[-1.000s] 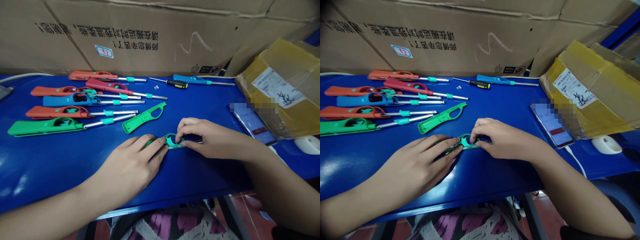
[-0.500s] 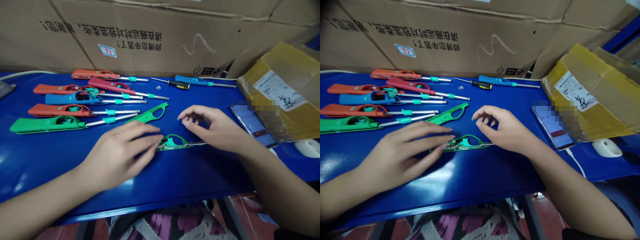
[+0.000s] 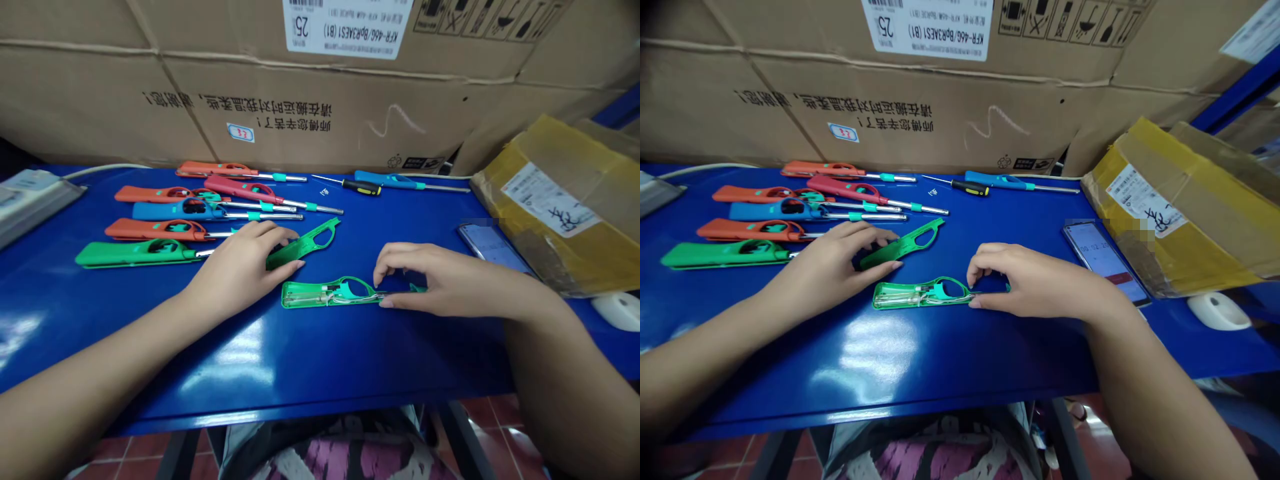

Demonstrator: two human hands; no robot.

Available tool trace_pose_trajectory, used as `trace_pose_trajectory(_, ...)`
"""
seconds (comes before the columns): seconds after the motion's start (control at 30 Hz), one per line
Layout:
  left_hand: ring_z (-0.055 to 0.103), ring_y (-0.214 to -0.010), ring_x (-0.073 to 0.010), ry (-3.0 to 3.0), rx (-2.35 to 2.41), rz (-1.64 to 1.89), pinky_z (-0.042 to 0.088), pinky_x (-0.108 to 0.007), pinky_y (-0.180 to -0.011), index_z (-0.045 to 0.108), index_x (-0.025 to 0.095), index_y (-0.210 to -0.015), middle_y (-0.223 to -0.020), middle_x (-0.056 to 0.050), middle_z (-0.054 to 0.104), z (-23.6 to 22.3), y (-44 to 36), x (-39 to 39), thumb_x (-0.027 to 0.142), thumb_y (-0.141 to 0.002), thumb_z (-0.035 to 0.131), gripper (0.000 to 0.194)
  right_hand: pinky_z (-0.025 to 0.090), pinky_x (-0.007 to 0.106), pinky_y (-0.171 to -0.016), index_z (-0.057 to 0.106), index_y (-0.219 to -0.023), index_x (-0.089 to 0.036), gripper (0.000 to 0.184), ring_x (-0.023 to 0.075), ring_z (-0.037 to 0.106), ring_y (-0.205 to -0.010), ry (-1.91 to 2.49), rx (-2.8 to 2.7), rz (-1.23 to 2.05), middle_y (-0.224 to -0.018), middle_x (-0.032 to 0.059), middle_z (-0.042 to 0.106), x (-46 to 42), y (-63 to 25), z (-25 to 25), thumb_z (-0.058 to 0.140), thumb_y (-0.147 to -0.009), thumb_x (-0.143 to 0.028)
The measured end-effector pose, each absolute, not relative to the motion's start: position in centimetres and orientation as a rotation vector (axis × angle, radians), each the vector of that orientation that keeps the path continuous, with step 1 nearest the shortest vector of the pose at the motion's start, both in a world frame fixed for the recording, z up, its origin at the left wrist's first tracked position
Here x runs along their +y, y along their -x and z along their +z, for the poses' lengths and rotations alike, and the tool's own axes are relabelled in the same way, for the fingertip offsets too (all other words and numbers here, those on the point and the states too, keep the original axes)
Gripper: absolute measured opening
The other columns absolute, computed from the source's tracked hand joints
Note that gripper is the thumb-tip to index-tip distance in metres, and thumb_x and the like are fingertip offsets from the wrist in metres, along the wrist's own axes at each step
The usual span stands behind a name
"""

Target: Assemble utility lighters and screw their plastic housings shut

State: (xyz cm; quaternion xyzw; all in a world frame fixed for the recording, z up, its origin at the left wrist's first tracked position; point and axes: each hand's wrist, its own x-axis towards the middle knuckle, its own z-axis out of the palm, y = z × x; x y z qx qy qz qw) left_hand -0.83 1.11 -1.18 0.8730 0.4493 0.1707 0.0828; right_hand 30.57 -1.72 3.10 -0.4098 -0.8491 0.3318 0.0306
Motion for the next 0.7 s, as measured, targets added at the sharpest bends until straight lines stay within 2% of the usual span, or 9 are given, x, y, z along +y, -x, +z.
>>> trace_pose_trajectory(0.2, 0.066, -0.102, -0.0278, -2.589, 1.337, 0.489, 0.056, -0.046, -0.095, 0.067, 0.015, -0.122, -0.112, -0.012, 0.065, -1.2, 0.9, 1.1, 0.044, -0.095, 0.056, 0.042, 0.047, 0.032, -0.079, 0.069, -0.09, -0.021, 0.013, 0.0171, 0.064, -0.089, 1.339, -2.566, 1.124, -0.097, 0.002, 0.072, -1.3, -29.9, 2.6, 0.068, -0.091, -0.034)
trace_pose_trajectory(0.37, 0.067, -0.097, -0.0257, -2.583, 1.258, 0.483, 0.057, -0.044, -0.093, 0.065, 0.012, -0.121, -0.111, -0.012, 0.061, -1.0, 0.8, 0.7, 0.039, -0.097, 0.053, 0.038, 0.049, 0.031, -0.073, 0.069, -0.083, -0.021, 0.012, 0.0167, 0.067, -0.082, 1.399, -2.461, 1.147, -0.086, 0.0009, 0.074, -1.1, -29.7, 2.3, 0.069, -0.089, -0.031)
trace_pose_trajectory(0.5, 0.067, -0.094, -0.0238, -2.572, 1.199, 0.492, 0.056, -0.038, -0.085, 0.059, 0.016, -0.109, -0.103, -0.01, 0.066, -0.8, 0.5, 0.5, 0.03, -0.102, 0.044, 0.022, 0.049, 0.03, -0.074, 0.071, -0.085, -0.021, 0.009, 0.0166, 0.066, -0.083, 1.354, -2.512, 1.072, -0.089, 0.0018, 0.074, -1.3, -29.7, 2.4, 0.067, -0.09, -0.028)
trace_pose_trajectory(0.6, 0.069, -0.085, -0.0211, -2.496, 1.223, 0.503, 0.055, -0.032, -0.078, 0.054, 0.016, -0.114, -0.095, -0.007, 0.069, -0.6, 0.5, 0.4, 0.025, -0.103, 0.04, 0.019, 0.05, 0.031, -0.078, 0.072, -0.094, -0.021, 0.012, 0.0169, 0.064, -0.088, 1.26, -2.515, 0.982, -0.096, 0.003, 0.072, -1.5, -29.6, 2.3, 0.069, -0.091, -0.032)
trace_pose_trajectory(0.7, 0.069, -0.078, -0.0194, -2.46, 1.224, 0.55, 0.053, -0.029, -0.071, 0.052, 0.016, -0.118, -0.088, -0.004, 0.07, -0.1, 0.5, 0.1, 0.027, -0.105, 0.038, 0.023, 0.05, 0.031, -0.079, 0.069, -0.102, -0.021, 0.018, 0.016, 0.061, -0.085, 1.243, -2.348, 0.725, -0.1, 0.0043, 0.069, -1.5, -29.2, 2.0, 0.069, -0.092, -0.036)
